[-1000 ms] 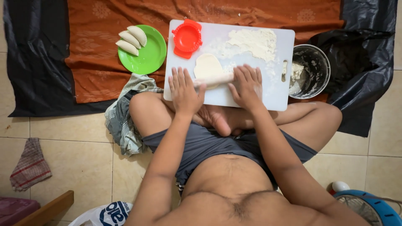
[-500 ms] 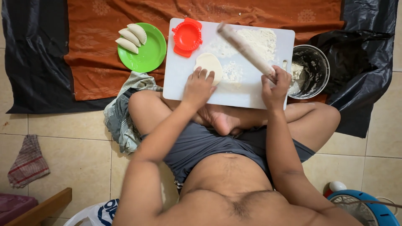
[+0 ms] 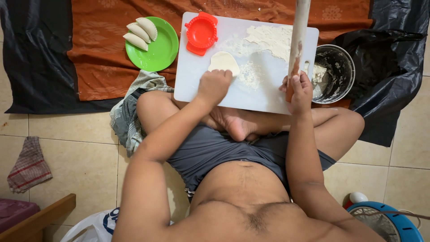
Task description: The person is rolling out small pieces of dough with a rolling pin and using a plastic mold to shape them into crescents.
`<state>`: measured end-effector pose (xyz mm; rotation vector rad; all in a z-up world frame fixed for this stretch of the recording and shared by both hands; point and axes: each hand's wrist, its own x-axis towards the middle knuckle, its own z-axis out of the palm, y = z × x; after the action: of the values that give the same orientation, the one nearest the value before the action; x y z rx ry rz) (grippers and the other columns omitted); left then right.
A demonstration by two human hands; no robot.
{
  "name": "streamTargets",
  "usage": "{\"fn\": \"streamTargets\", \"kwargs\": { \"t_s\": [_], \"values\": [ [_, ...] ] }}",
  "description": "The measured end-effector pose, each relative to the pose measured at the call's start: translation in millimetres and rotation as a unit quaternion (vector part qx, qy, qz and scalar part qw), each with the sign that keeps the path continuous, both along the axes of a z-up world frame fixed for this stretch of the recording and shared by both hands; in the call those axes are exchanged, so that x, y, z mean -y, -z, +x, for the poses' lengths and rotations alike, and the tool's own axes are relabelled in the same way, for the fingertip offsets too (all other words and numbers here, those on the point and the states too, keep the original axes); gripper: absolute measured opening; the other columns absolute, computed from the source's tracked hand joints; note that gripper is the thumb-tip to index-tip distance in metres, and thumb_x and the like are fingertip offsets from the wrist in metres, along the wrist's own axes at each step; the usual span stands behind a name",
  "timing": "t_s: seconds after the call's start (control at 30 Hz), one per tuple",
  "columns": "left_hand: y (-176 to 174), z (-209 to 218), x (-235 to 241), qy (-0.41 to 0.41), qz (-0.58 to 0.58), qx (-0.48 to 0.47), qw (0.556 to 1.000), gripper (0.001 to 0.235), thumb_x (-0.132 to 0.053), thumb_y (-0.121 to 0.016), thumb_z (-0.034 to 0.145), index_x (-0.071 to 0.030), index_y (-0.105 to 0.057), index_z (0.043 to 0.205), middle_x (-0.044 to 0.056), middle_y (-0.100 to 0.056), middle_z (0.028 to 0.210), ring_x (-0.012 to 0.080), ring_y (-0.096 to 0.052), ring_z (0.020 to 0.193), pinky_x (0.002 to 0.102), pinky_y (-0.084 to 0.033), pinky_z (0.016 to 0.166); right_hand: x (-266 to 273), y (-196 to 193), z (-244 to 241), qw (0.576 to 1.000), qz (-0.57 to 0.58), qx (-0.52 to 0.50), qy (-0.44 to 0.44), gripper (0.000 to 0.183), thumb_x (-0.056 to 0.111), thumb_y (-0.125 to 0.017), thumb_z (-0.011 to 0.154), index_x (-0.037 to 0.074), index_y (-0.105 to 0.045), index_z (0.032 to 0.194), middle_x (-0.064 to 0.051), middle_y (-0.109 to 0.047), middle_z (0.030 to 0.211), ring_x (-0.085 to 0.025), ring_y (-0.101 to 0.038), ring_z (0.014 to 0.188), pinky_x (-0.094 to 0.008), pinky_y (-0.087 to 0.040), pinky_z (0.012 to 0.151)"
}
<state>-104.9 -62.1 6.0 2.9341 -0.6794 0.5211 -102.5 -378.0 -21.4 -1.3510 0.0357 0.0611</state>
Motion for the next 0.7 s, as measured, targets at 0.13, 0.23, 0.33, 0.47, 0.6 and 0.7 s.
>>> {"fn": "streamTargets", "kwargs": {
  "t_s": [0.13, 0.23, 0.33, 0.47, 0.6, 0.7],
  "values": [
    [-50.9, 5.0, -13.7, -0.110, -0.225, -0.221, 0.942, 0.031, -0.036, -0.042, 0.107, -0.016, -0.064, 0.101, 0.016, -0.071, 0.078, 0.0408, -0.074, 0.078, 0.054, -0.058, 0.069, 1.2, 5.5, 2.3, 0.999, 0.046, -0.022, 0.017, 0.029, 0.032, -0.050, 0.111, 0.006, -0.055, 0.123, -0.013, -0.063, 0.083, -0.018, -0.063, 0.060, -0.037, -0.062, 0.073],
    [-49.7, -0.4, -33.0, -0.152, -0.398, -0.228, 0.875, 0.024, -0.034, -0.057, 0.102, -0.013, -0.068, 0.105, 0.020, -0.072, 0.088, 0.0420, -0.073, 0.089, 0.052, -0.057, 0.074, 3.2, -0.4, -0.7, 0.999, 0.054, -0.003, 0.003, 0.031, 0.032, -0.051, 0.111, 0.006, -0.052, 0.128, -0.017, -0.064, 0.086, -0.020, -0.065, 0.061, -0.039, -0.063, 0.072],
    [-14.0, -12.0, -48.6, -0.267, -0.383, -0.331, 0.820, 0.030, -0.035, -0.070, 0.091, -0.019, -0.072, 0.116, 0.010, -0.077, 0.094, 0.0277, -0.076, 0.096, 0.042, -0.061, 0.081, 0.8, -12.9, -3.2, 0.999, 0.014, -0.004, -0.038, 0.036, 0.029, -0.057, 0.109, 0.009, -0.047, 0.137, -0.020, -0.068, 0.097, -0.025, -0.071, 0.075, -0.039, -0.061, 0.079],
    [-16.6, -28.2, -49.9, -0.260, -0.341, -0.021, 0.903, 0.041, -0.024, -0.065, 0.096, -0.005, -0.061, 0.132, 0.016, -0.068, 0.109, 0.0374, -0.069, 0.103, 0.051, -0.055, 0.091, -12.6, -49.1, -3.6, 0.962, -0.260, 0.013, -0.079, 0.034, 0.016, -0.067, 0.104, 0.006, -0.052, 0.133, -0.019, -0.070, 0.106, -0.028, -0.068, 0.085, -0.043, -0.054, 0.081],
    [-27.0, -20.0, -48.5, -0.126, -0.217, 0.276, 0.928, 0.045, -0.043, -0.051, 0.102, -0.009, -0.063, 0.130, 0.020, -0.055, 0.135, 0.0438, -0.052, 0.132, 0.057, -0.042, 0.109, -42.5, -76.2, 0.9, 0.820, -0.526, 0.140, -0.180, 0.044, 0.015, -0.073, 0.093, 0.011, -0.057, 0.134, -0.021, -0.071, 0.097, -0.048, -0.069, 0.090, -0.060, -0.053, 0.077],
    [-21.0, -11.6, -43.8, -0.136, -0.144, 0.233, 0.952, 0.056, -0.055, -0.038, 0.106, -0.010, -0.065, 0.127, 0.021, -0.052, 0.142, 0.0442, -0.039, 0.144, 0.058, -0.024, 0.119, -77.2, -77.0, 3.1, 0.775, -0.557, 0.191, -0.230, 0.043, 0.021, -0.082, 0.083, 0.019, -0.066, 0.123, -0.014, -0.073, 0.098, -0.041, -0.073, 0.090, -0.054, -0.056, 0.082]
  ]
}}
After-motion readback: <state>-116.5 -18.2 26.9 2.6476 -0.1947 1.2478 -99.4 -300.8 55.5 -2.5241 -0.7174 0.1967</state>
